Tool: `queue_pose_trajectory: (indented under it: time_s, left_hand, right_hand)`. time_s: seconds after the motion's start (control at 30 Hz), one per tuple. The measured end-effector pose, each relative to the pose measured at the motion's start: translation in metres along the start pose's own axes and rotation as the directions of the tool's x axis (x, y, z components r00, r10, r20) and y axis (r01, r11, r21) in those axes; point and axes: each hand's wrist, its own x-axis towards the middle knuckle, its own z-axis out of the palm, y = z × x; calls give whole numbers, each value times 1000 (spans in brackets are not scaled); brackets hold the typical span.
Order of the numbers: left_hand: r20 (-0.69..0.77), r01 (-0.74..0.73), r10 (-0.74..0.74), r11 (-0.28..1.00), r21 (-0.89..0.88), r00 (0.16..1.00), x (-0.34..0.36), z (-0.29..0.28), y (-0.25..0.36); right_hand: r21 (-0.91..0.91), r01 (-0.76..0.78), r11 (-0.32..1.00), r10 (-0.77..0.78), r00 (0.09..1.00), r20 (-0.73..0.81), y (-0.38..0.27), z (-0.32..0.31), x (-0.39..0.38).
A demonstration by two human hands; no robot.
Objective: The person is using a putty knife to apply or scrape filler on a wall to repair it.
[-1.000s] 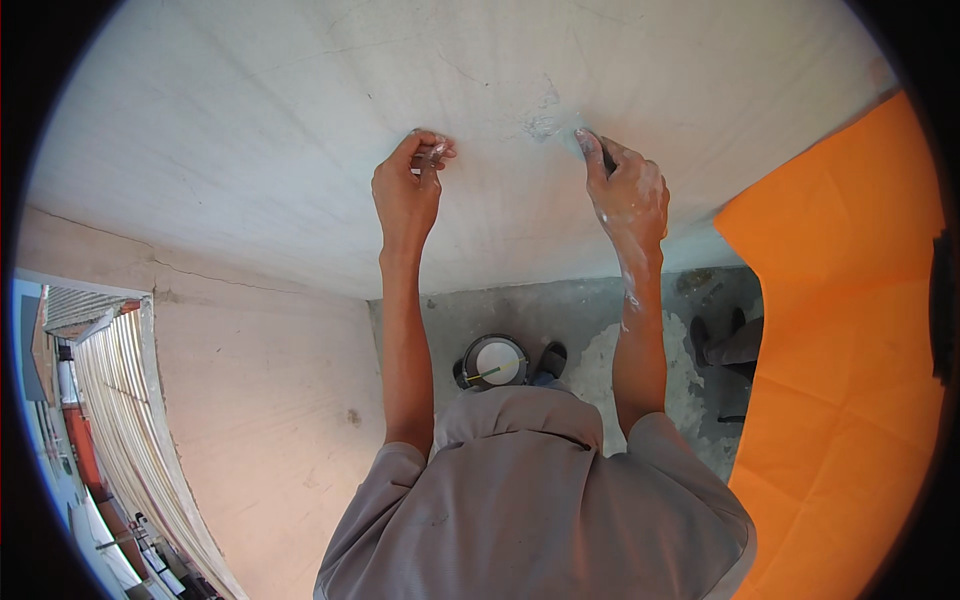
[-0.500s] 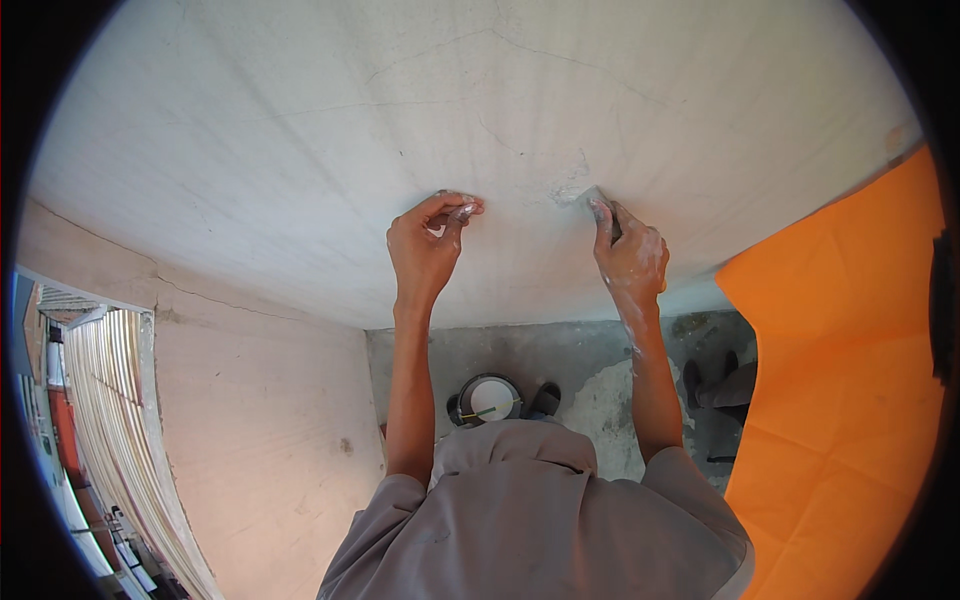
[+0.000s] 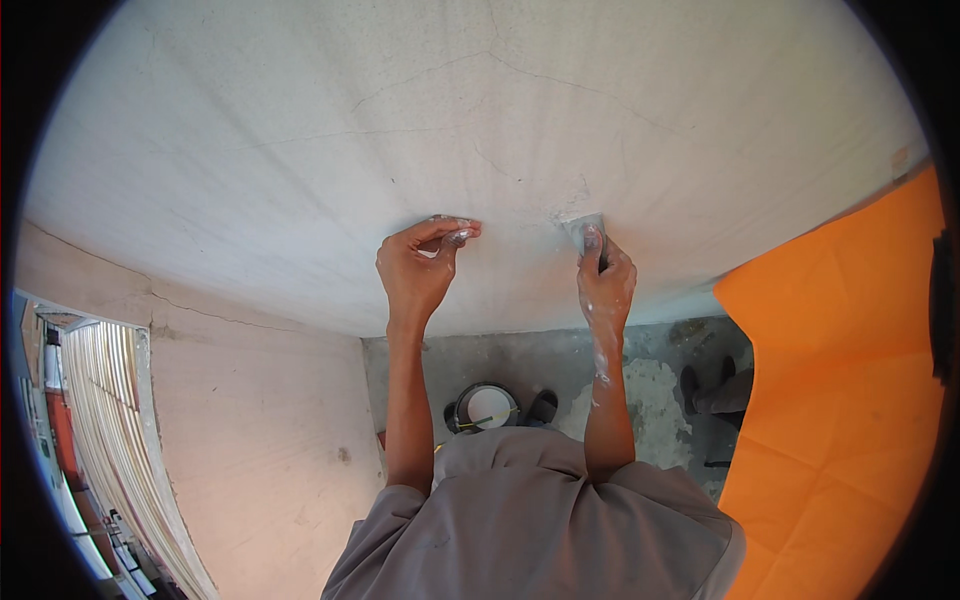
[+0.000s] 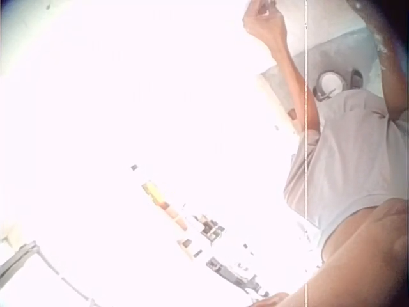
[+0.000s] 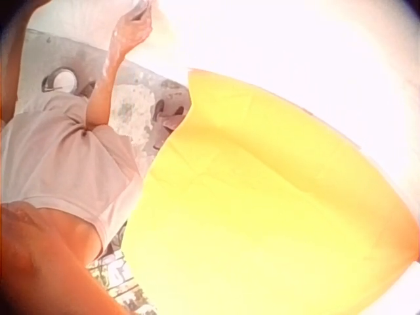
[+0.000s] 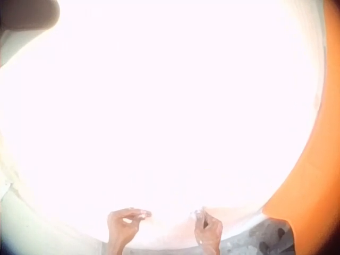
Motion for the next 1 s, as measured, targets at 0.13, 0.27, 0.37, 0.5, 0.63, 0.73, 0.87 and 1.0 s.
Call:
queue_pose_trajectory:
  time_s: [0.13,0.27,0.37,0.5,0.63,0.73,0.87,1.0]
  left_hand:
    - [3,12,-12,1000,-5,1000,1,-1,-6]
    - [23,21,-21,1000,-13,1000,0,-1,-3]
    - [4,4,-4,1000,-23,1000,-5,-1,-3]
    - [5,-10,10,1000,-4,1000,-5,2,-1]
    - [-5,-11,11,999,-30,1000,-4,1,-7]
    - [-21,-6,4,998,-68,1000,-4,6,-5]
    - [-61,-156,156,988,7,986,-11,11,-12]
    - [-21,-81,88,975,207,996,-35,2,-19]
  right_hand:
    - [-36,25,999,-22,997,70,1,-12,6]
    - [-383,165,909,-150,986,68,-24,-48,8]
    - [-397,36,917,-14,998,58,-33,-43,-3]
    - [-317,57,947,-74,996,-41,-16,-29,-4]
    - [-71,-35,997,36,999,5,0,-7,-2]
    - [104,-99,990,99,995,8,-1,12,-9]
    - [136,-73,988,69,997,34,2,3,-1]
    - [-186,50,981,-49,999,11,-23,-41,-7]
